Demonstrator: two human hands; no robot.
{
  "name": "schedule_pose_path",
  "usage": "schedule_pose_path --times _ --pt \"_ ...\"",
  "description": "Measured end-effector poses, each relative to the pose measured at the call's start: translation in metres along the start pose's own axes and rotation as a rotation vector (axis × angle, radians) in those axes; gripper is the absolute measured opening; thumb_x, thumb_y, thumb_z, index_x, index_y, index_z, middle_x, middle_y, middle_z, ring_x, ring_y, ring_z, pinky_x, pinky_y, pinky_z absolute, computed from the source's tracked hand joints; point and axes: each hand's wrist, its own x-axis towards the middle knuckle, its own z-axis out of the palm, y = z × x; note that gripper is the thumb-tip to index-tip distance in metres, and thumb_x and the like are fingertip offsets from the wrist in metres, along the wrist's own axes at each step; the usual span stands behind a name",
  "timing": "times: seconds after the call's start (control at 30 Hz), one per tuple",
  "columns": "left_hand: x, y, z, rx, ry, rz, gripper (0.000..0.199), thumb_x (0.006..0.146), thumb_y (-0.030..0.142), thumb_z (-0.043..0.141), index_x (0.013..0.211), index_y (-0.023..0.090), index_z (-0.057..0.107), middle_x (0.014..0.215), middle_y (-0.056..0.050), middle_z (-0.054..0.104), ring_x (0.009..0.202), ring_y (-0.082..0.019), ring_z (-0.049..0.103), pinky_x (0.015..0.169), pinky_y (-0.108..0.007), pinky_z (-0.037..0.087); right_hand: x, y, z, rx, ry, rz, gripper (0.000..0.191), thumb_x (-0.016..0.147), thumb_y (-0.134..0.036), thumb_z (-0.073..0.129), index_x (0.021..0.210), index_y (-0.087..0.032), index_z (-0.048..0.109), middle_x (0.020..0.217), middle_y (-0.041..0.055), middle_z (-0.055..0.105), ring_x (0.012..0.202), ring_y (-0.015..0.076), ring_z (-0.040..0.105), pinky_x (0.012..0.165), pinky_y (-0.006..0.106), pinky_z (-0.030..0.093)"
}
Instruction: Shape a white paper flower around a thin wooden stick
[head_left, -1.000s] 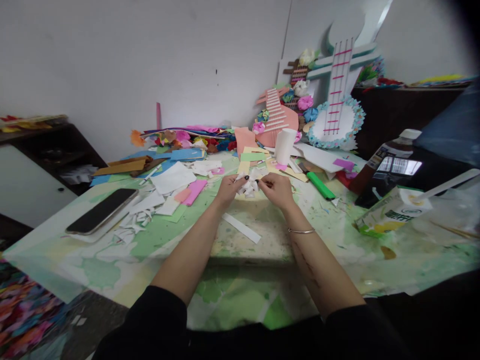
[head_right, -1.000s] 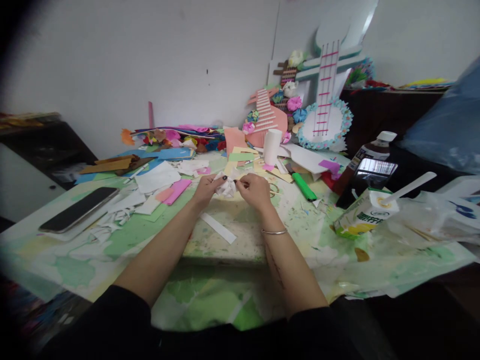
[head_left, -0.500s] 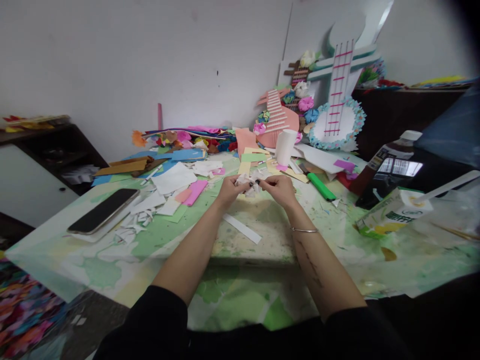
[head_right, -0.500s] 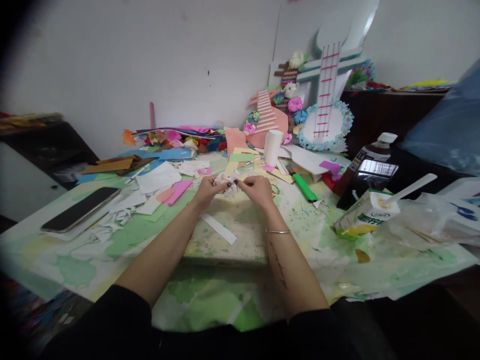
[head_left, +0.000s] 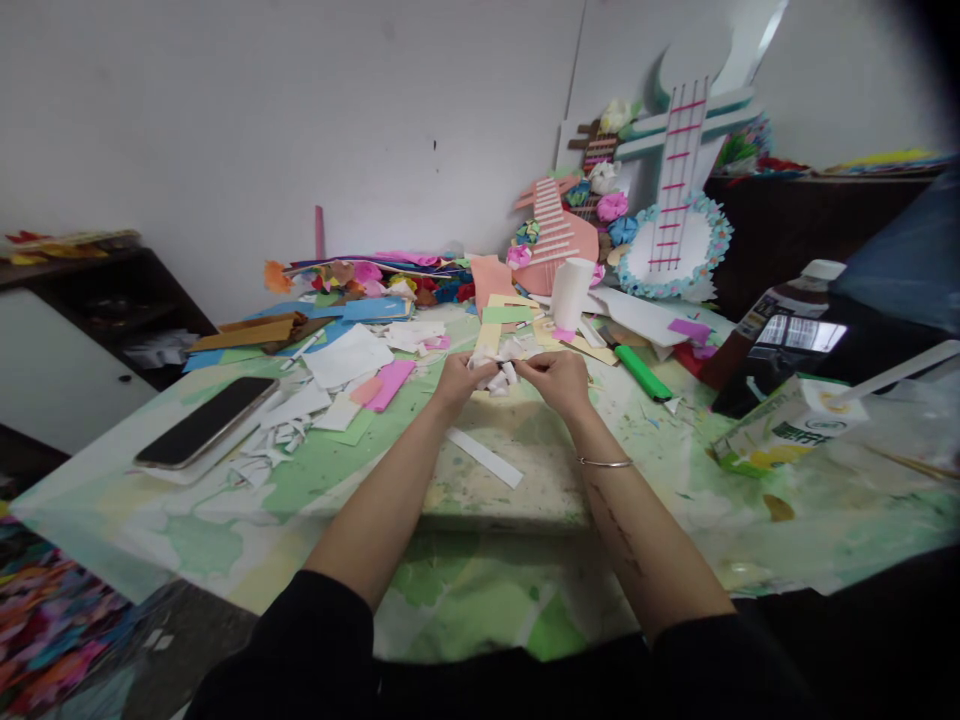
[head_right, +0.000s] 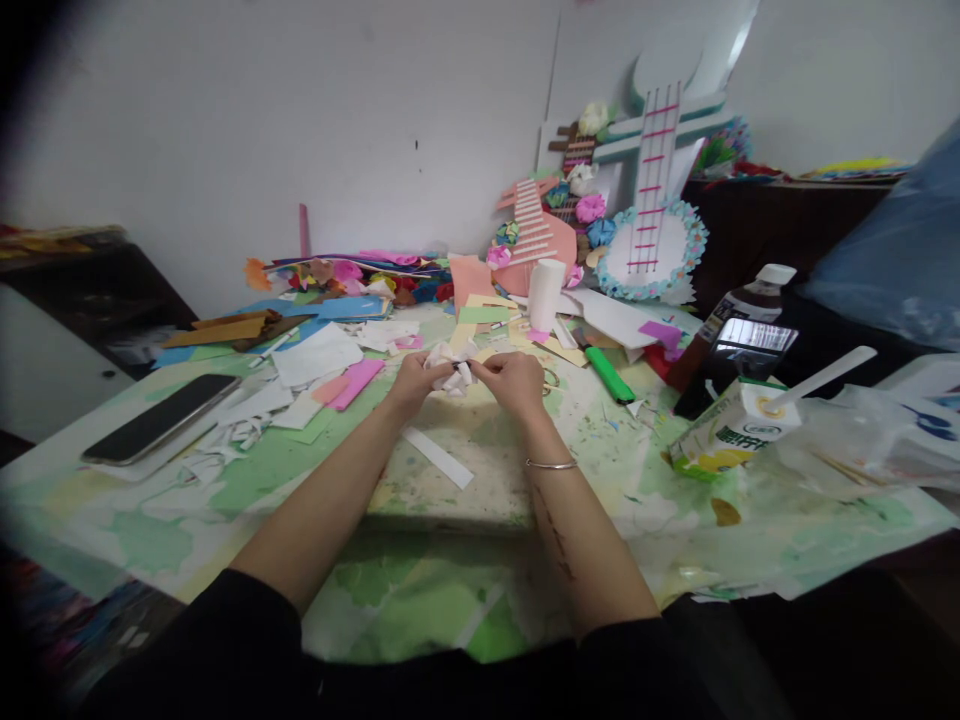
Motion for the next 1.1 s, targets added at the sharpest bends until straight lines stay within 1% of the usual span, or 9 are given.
schedule_pose_path --times 0.1,0.2,0.33,0.47,0.53,0.7,1.1 --pt "0.0004 -0.0003 -0.0003 0.003 0.006 0.008 0.023 0.055 0.027 0.072 0.067 0.009 0.064 0.055 0.001 0.059 0.046 -0.007 0.047 0.045 -0.019 0.034 -0.0001 0.0004 0.001 -0.033 0.02 -0.012 0.036 0.076 -0.052 0.058 0.065 -0.021 0.075 0.052 0.0006 0.064 0.051 0.0109 0.053 0.047 0.024 0.025" --pt "0.0005 -0.0003 -0.0004 -0.001 0.001 0.012 0.023 0.056 0.028 0.072 0.069 0.01 0.065 0.056 0.0 0.06 0.047 -0.008 0.048 0.046 -0.019 0.036 -0.0002 0.0019 0.0022 -0.049 0.03 -0.022 0.037 0.076 -0.053 0.058 0.066 -0.022 0.075 0.055 0.0009 0.066 0.052 0.0115 0.055 0.048 0.024 0.026" --pt "-0.0006 0.0007 0.0005 0.005 -0.002 0.01 0.027 0.058 0.033 0.073 0.07 0.01 0.065 0.056 0.0 0.059 0.048 -0.008 0.047 0.046 -0.02 0.036 -0.0002 0.0027 0.0023 -0.036 0.039 -0.027 0.037 0.075 -0.054 0.058 0.066 -0.022 0.075 0.058 0.0015 0.067 0.054 0.0125 0.057 0.048 0.024 0.027" --pt "-0.0022 0.0033 0.002 0.029 0.002 0.054 0.03 0.058 0.037 0.073 0.067 0.01 0.064 0.054 0.002 0.056 0.048 -0.007 0.044 0.046 -0.019 0.032 -0.0003 0.0015 0.0011 -0.046 0.046 -0.028 0.037 0.075 -0.053 0.058 0.064 -0.022 0.074 0.059 0.0015 0.067 0.054 0.0122 0.056 0.048 0.024 0.027" --pt "-0.0029 0.0045 0.0027 0.032 0.003 0.063 0.029 0.058 0.037 0.073 0.065 0.01 0.063 0.054 0.002 0.055 0.048 -0.007 0.043 0.046 -0.019 0.031 -0.0005 0.0007 0.0009 -0.067 0.05 -0.044 0.037 0.076 -0.052 0.058 0.063 -0.022 0.074 0.059 0.0015 0.068 0.054 0.0119 0.056 0.049 0.024 0.027" --pt "-0.0038 0.0054 0.0045 0.033 0.039 0.02 0.024 0.059 0.032 0.071 0.061 0.011 0.06 0.052 0.002 0.052 0.047 -0.007 0.042 0.045 -0.02 0.03 -0.0014 -0.0003 0.0018 -0.12 0.054 -0.076 0.038 0.078 -0.053 0.056 0.064 -0.022 0.074 0.06 0.0009 0.067 0.055 0.0113 0.056 0.049 0.024 0.025" --pt "-0.0025 0.004 0.0049 0.025 0.069 0.02 0.022 0.057 0.029 0.072 0.059 0.012 0.06 0.051 0.002 0.053 0.046 -0.007 0.045 0.045 -0.02 0.032 -0.003 -0.0003 0.0035 -0.162 0.075 -0.112 0.039 0.08 -0.052 0.054 0.064 -0.022 0.073 0.058 0.0009 0.066 0.054 0.0108 0.054 0.049 0.024 0.024"
